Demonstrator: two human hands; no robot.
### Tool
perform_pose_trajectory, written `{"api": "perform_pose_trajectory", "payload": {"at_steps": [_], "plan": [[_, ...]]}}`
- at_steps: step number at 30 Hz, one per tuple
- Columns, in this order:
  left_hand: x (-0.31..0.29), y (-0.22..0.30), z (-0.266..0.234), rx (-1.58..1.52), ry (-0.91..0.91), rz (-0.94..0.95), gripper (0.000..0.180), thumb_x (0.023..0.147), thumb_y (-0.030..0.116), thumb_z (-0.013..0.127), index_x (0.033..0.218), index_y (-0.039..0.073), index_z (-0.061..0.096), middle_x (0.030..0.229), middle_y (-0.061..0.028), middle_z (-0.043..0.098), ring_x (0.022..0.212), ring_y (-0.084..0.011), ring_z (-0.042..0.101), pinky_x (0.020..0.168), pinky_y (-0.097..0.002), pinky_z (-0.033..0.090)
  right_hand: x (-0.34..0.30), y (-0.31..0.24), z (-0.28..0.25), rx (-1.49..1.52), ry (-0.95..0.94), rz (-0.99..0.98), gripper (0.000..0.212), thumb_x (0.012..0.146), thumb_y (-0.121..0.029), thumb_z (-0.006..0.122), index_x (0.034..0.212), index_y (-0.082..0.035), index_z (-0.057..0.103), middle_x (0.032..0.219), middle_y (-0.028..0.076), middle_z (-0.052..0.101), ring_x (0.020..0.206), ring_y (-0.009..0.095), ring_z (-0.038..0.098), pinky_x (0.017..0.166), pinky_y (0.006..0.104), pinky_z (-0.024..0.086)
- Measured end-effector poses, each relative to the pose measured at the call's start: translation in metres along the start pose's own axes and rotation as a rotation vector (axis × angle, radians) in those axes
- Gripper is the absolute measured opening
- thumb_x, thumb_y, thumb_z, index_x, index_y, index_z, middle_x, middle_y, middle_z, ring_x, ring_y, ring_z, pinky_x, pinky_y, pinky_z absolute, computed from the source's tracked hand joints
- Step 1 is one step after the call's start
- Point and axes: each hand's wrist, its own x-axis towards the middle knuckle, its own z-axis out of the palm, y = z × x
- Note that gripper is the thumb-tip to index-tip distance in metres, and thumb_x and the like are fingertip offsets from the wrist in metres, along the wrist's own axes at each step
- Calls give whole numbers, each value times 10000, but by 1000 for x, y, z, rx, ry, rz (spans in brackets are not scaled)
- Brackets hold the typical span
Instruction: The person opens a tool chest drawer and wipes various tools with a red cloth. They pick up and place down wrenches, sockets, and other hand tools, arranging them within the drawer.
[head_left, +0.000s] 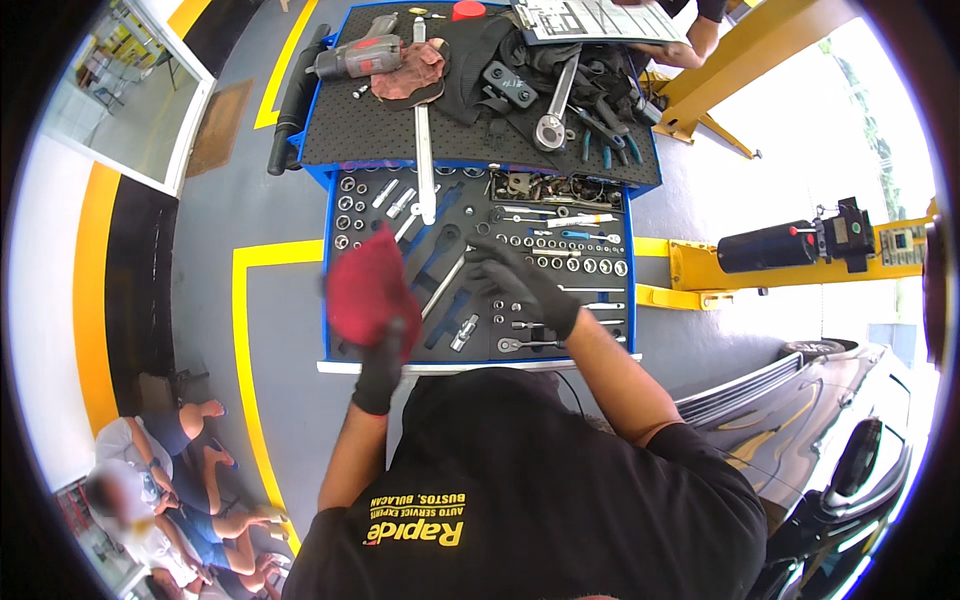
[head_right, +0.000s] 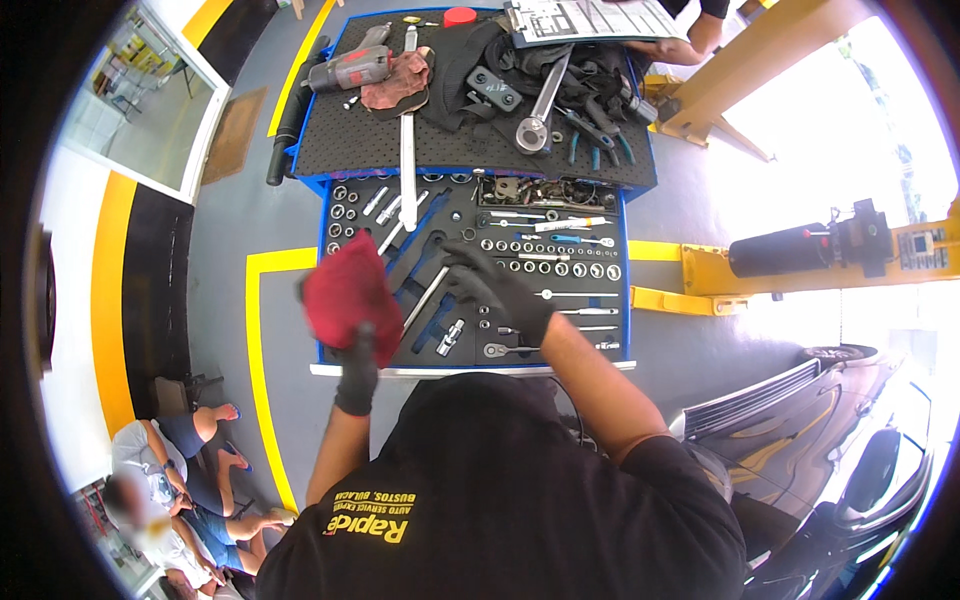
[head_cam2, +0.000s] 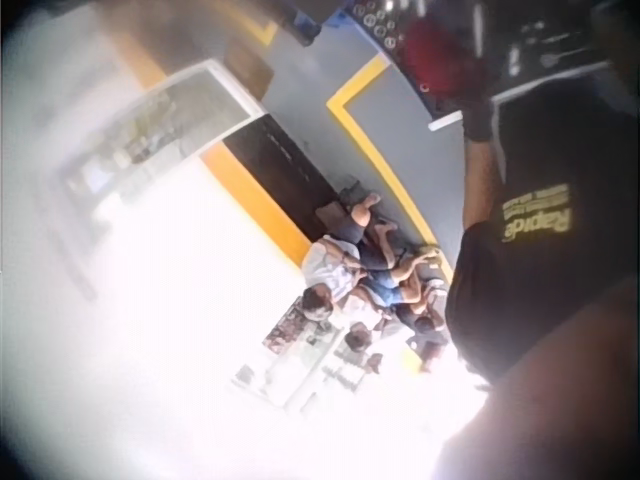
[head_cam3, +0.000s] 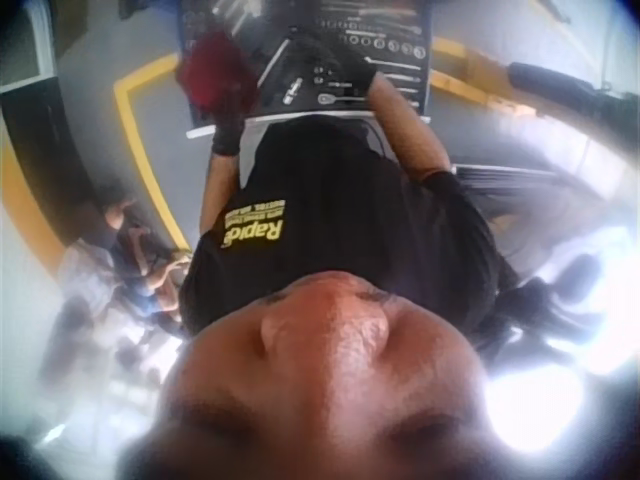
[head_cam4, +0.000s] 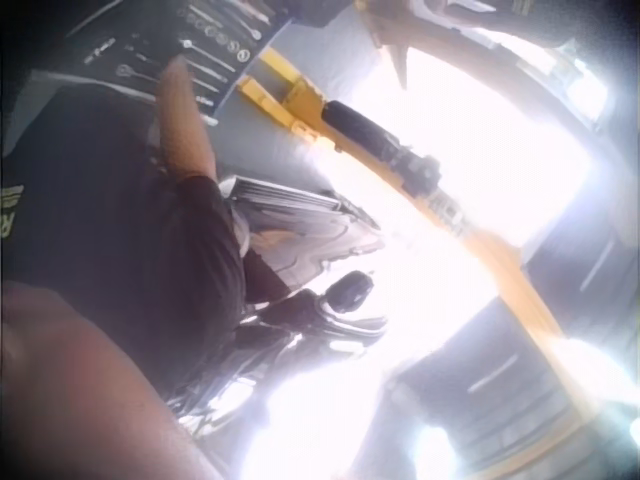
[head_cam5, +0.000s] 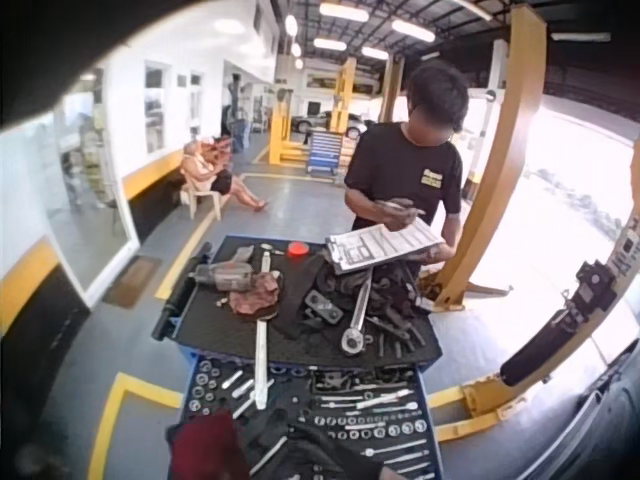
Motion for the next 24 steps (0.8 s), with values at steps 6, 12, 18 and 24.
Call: {"api": "perform_pose_trajectory", "payload": {"at_steps": [6, 12, 18, 24], "plan": [[20, 47, 37, 764, -335, 576, 908, 922, 498, 746, 1613, 8, 420, 1686, -266, 344, 1595, -431, 276, 1293, -576, 179, 32, -22, 50, 76, -64, -264, 541, 1115, -447, 519, 1507, -77, 480, 1370, 75, 643, 1179, 232, 617, 1053, 401, 509], [47, 88, 38, 860, 77, 923, 756, 962, 564, 647, 1486, 24, 573, 1505, -251, 562, 1413, -463, 509, 1209, -617, 311, 54, -24, 77, -36, -79, -535, 441, 1075, -343, 584, 1443, -105, 528, 1345, 64, 615, 1193, 202, 609, 1110, 385, 466], [85, 38, -2, 863, 150, 945, 457, 1035, 422, 565, 1227, 22, 678, 1085, -192, 677, 965, -389, 664, 877, -501, 515, 55, 18, 69, 307, -401, 45, 616, 1163, -477, 403, 1619, -63, 397, 1531, 90, 530, 1348, 194, 567, 1154, 381, 458], [64, 5, -38, 823, 341, 408, 326, 903, 219, 709, 1189, 63, 724, 1074, -166, 716, 1039, -418, 668, 931, -507, 527, 20, -8, -13, -19, -397, -111, 463, 1148, -279, 393, 1475, -17, 590, 1418, 146, 647, 1296, 261, 642, 1105, 391, 504]]}}
